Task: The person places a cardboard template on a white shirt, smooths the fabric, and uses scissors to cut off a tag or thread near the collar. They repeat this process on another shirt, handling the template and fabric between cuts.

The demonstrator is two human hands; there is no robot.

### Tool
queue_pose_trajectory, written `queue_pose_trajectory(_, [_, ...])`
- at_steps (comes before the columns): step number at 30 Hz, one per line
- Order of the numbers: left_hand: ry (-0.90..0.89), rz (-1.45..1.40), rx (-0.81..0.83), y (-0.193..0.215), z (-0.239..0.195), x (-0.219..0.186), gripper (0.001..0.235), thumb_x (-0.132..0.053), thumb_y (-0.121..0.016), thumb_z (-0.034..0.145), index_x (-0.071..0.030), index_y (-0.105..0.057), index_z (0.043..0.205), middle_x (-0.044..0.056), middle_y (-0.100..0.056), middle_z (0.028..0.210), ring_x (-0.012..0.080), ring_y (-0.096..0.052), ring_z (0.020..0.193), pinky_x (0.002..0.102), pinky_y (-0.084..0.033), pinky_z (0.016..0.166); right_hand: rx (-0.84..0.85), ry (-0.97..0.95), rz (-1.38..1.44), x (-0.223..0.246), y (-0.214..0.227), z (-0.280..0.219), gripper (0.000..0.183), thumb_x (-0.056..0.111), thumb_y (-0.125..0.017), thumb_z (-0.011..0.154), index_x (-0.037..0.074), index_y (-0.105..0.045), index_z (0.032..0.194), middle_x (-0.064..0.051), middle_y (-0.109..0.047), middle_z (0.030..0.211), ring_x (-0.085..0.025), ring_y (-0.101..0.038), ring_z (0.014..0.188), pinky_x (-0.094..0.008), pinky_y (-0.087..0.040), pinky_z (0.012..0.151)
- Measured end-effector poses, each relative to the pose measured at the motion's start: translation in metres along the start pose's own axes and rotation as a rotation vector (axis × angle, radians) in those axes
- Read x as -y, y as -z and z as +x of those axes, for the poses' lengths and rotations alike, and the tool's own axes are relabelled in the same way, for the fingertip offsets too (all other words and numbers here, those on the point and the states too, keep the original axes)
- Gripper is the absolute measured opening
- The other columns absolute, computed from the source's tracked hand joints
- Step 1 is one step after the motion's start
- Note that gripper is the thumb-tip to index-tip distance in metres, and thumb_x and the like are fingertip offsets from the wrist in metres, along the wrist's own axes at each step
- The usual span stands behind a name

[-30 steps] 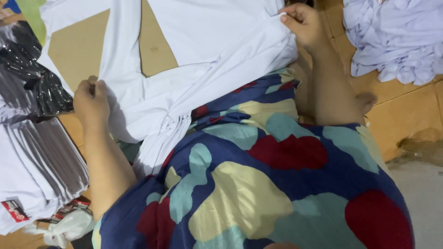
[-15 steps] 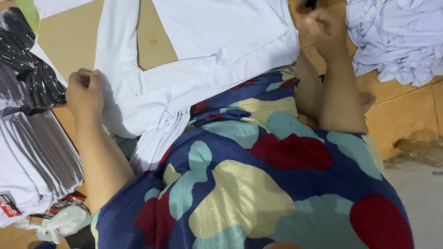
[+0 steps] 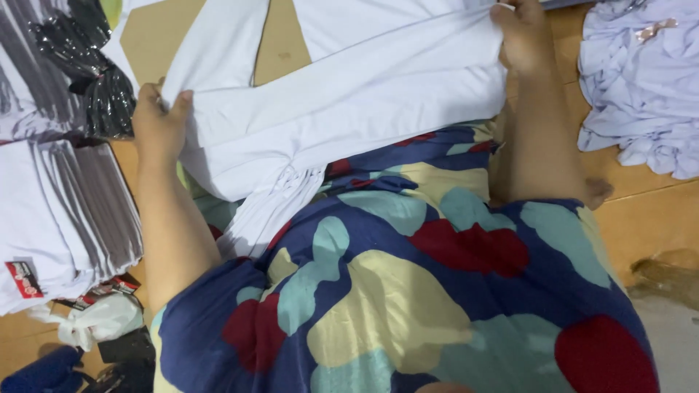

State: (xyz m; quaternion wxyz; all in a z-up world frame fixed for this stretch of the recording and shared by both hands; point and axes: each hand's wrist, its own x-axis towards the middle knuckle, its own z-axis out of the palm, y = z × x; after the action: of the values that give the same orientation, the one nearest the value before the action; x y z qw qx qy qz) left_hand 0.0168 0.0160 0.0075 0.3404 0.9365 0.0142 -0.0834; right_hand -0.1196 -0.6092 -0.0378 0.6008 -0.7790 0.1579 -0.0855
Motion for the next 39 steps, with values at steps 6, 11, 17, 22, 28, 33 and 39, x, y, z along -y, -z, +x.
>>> queue_pose_trajectory(6, [0.013,0.090,0.064,0.005,-0.007,-0.013,0.022,-0.040,-0.066,0.102,-0.018,-0.061,0.103,-0.003,-0.067,0.098,0.0192,-0.062,0.091,0.039,-0.044,0.079,-0.120,-0.032,0.122,-0.043,0.008,0.011,0.018,0.008,-0.075,0.101,0.020,-0.062,0.106,0.001,-0.061,0.094,-0.009,-0.058,0.083,-0.024,-0.044,0.072])
queue_pose_trajectory(11, [-0.116,0.135,0.020,0.004,-0.006,0.004,0.029,-0.031,-0.057,0.113,-0.008,-0.051,0.096,0.011,-0.065,0.088,0.0355,-0.061,0.082,0.049,-0.042,0.069,-0.145,0.176,0.337,-0.012,0.002,0.005,0.016,0.003,-0.067,0.114,0.016,-0.057,0.112,0.003,-0.046,0.075,-0.007,-0.042,0.060,-0.025,-0.032,0.055])
queue_pose_trajectory(17, [-0.193,0.037,-0.145,-0.006,-0.003,0.007,0.014,-0.024,-0.042,0.112,-0.011,-0.045,0.116,0.026,-0.072,0.100,0.0521,-0.066,0.086,0.057,-0.043,0.068,-0.001,0.404,-0.185,0.038,-0.022,0.002,0.028,0.013,-0.032,0.117,0.004,-0.041,0.142,-0.021,-0.052,0.130,-0.029,-0.049,0.124,-0.038,-0.032,0.109])
queue_pose_trajectory(22, [-0.176,0.209,-0.119,-0.009,0.007,0.028,0.026,-0.036,-0.059,0.112,-0.011,-0.057,0.118,0.023,-0.074,0.097,0.0509,-0.067,0.087,0.059,-0.047,0.067,-0.031,-0.082,-0.557,0.030,-0.010,0.010,0.013,0.028,-0.054,0.109,0.016,-0.060,0.110,-0.001,-0.065,0.108,-0.019,-0.061,0.099,-0.037,-0.044,0.083])
queue_pose_trajectory(28, [-0.069,-0.169,0.038,0.029,-0.036,-0.019,0.027,-0.031,-0.066,0.107,-0.015,-0.059,0.127,-0.001,-0.063,0.111,0.0124,-0.050,0.083,0.032,-0.045,0.078,-0.084,0.109,-0.268,-0.042,0.004,0.024,0.013,0.019,-0.063,0.111,0.014,-0.057,0.122,-0.003,-0.060,0.110,-0.012,-0.058,0.097,-0.027,-0.047,0.084])
queue_pose_trajectory(33, [0.053,-0.264,0.144,0.049,-0.059,-0.029,0.060,-0.014,-0.064,0.099,-0.020,-0.043,0.155,-0.002,-0.053,0.091,0.0100,-0.050,0.083,0.028,-0.043,0.081,-0.117,0.023,-0.186,-0.004,-0.011,-0.019,0.033,0.005,-0.060,0.100,0.013,-0.052,0.131,0.000,-0.052,0.099,-0.010,-0.050,0.090,-0.022,-0.041,0.081])
queue_pose_trajectory(39, [-0.125,-0.232,-0.032,0.023,-0.050,0.003,0.037,-0.006,-0.059,0.099,-0.012,-0.062,0.135,0.004,-0.069,0.123,0.0163,-0.058,0.092,0.032,-0.048,0.085,-0.083,0.357,-0.136,-0.001,-0.017,-0.030,0.012,0.000,-0.054,0.111,0.008,-0.056,0.120,-0.007,-0.057,0.108,-0.013,-0.050,0.086,-0.025,-0.040,0.078])
